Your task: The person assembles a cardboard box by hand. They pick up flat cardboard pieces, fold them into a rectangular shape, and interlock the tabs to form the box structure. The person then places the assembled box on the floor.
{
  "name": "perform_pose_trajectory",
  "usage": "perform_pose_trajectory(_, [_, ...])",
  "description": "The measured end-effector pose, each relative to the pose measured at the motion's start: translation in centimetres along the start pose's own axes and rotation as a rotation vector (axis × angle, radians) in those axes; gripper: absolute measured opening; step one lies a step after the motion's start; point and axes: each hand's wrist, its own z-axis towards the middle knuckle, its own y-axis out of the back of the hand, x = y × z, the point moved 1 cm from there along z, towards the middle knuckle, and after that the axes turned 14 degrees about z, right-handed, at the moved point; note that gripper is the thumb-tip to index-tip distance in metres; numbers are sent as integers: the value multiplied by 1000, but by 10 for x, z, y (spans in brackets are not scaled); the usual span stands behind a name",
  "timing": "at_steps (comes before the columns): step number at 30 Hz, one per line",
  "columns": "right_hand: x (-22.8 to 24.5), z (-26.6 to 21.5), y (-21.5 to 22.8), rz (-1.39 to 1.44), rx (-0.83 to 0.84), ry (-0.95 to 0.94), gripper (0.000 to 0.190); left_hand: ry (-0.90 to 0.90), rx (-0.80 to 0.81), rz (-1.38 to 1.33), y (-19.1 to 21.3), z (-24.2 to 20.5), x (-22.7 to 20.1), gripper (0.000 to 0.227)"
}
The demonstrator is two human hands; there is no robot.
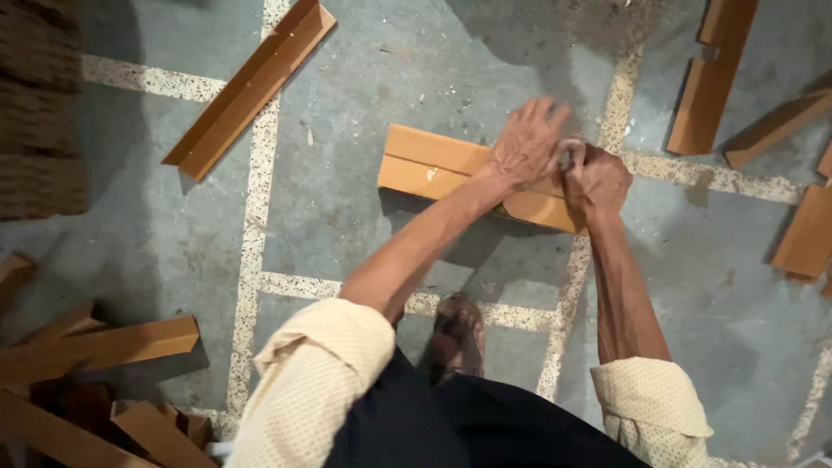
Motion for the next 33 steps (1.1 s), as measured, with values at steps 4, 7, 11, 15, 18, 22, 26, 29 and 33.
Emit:
perform_pose_trajectory(4, [-5,-2,-1,20,-40,61,56,222,44,36,-21,-13,20,45])
perform_pose_trajectory(7, [-8,-1,-2,38,-36,-1,56,344,-45,148,-6,-18,41,58])
perform_pose_trajectory(11, [-10,2,-3,-12,1,-9,58,346,-197,209,24,-37,72,61])
perform_pose_trajectory(15, [-11,3,-3,6,-5,-1,60,346,-187,233,55,-51,116,60])
perform_pose_trajectory(18, [-12,2,-4,2,-11,27,61,457,-112,201,85,-63,143,54])
perform_pose_trajectory(22, [-11,4,-4,-78,1,-21,62,362,-312,160,124,-95,141,57])
perform_pose_trajectory(26, [-7,0,-2,38,-56,40,62,-47,-92,116,105,-150,53,58])
perform_pose_trajectory(29, [-6,-3,-2,43,-71,37,60,-111,106,357,96,-170,49,78])
perform_pose_trajectory(33, [-15,-2,-6,-5,-61,64,61,-41,70,436,112,-182,88,77])
